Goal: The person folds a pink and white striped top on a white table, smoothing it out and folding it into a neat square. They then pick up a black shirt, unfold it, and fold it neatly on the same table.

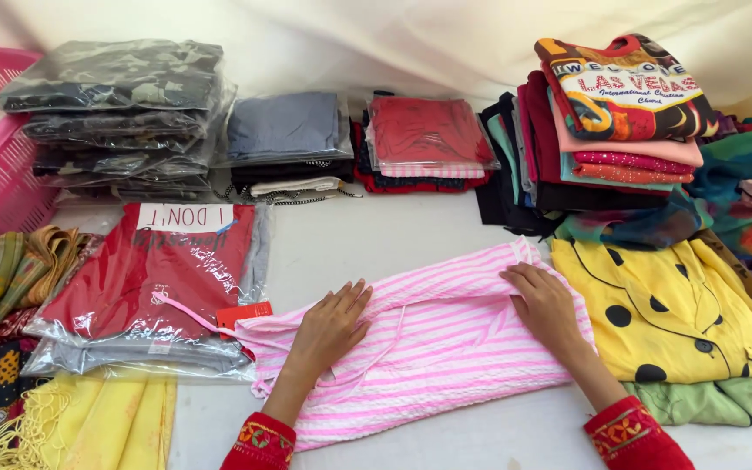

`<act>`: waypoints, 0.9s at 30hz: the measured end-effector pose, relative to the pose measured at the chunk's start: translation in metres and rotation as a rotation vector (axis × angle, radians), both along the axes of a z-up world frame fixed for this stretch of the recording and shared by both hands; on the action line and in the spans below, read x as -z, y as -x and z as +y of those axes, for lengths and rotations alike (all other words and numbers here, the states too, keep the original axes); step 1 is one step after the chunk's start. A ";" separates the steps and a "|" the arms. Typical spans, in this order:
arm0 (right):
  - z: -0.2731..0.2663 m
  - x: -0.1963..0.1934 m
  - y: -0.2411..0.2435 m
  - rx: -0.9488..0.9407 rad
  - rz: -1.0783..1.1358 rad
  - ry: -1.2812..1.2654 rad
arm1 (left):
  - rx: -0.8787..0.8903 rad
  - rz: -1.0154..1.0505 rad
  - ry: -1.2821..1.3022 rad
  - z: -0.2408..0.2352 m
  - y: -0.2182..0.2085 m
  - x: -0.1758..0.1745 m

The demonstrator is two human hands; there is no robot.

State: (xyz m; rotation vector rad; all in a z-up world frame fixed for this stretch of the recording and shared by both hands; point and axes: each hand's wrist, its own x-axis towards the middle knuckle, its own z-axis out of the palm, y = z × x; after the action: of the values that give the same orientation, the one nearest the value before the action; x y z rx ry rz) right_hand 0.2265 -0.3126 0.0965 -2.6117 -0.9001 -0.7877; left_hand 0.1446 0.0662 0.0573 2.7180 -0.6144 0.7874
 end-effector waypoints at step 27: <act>-0.016 0.029 0.007 -0.045 -0.126 -0.006 | 0.106 0.454 -0.022 -0.051 0.015 -0.001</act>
State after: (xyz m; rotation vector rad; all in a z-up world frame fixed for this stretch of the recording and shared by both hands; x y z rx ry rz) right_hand 0.2197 -0.3290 0.0672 -2.5507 -0.9849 -0.9500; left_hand 0.1297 0.0151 0.0580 2.7191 -0.6502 0.1256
